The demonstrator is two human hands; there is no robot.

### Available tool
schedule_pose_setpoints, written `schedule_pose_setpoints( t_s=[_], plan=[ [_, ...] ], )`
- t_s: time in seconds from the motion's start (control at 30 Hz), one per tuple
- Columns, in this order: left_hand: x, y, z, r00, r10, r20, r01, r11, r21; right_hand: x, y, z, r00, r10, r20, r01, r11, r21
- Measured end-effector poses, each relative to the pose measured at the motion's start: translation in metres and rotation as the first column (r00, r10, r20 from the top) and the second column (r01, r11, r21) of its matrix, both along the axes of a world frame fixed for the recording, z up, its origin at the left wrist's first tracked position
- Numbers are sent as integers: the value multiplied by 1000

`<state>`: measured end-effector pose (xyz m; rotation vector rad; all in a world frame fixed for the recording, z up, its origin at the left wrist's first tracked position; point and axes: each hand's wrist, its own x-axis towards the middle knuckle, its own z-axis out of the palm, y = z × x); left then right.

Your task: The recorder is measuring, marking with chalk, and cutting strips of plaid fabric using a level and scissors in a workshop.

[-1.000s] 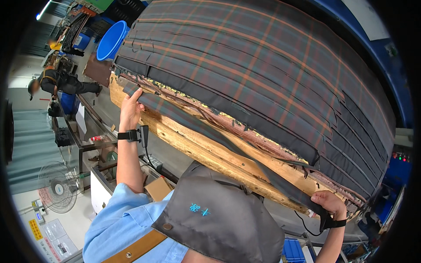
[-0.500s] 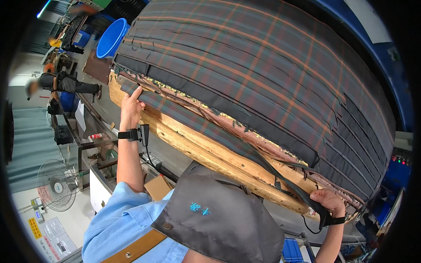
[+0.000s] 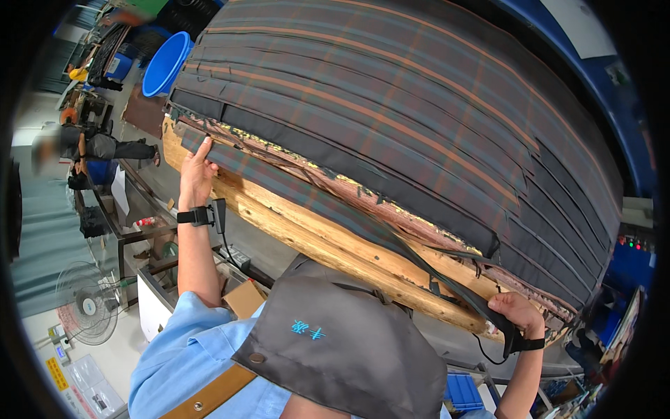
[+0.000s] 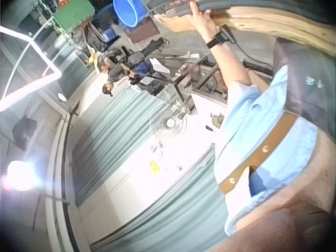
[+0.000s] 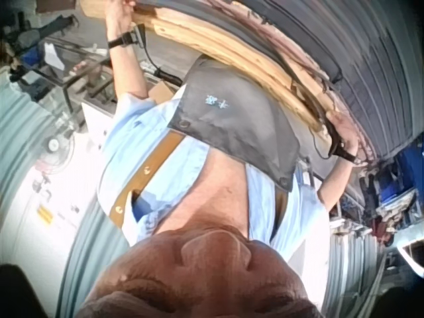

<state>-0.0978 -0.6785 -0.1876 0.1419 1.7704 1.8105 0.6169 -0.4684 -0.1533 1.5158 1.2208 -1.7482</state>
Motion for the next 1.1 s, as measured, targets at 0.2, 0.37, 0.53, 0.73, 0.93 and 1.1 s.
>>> schedule_pose_setpoints(
  t_s=[0.2, 0.37, 0.53, 0.73, 0.93, 1.1],
  plan=[
    [-1, -3, 1, 1000, -5, -1, 5, 1000, 1, -8, -2, 8, 997, -67, -32, 65, 997, -40],
    [-5, -7, -2, 999, -31, 7, 31, 998, 47, -14, -3, 16, 998, -60, -18, 59, 998, -32],
    [-19, -18, -17, 982, -93, 167, 49, 967, 249, -2, -7, 4, 988, -111, -105, 126, 980, 154],
    [-38, -26, -48, 857, -155, 492, -187, 794, 578, 2, -16, 4, 956, -29, -291, 164, 877, 451],
    [-30, -25, -38, 878, -289, 383, -10, 788, 616, 10, -33, -7, 989, 31, -148, 55, 838, 543],
    [-35, -21, -32, 973, -122, 197, 19, 888, 459, 29, -37, -16, 993, -19, -117, 78, 849, 523]
  ],
)
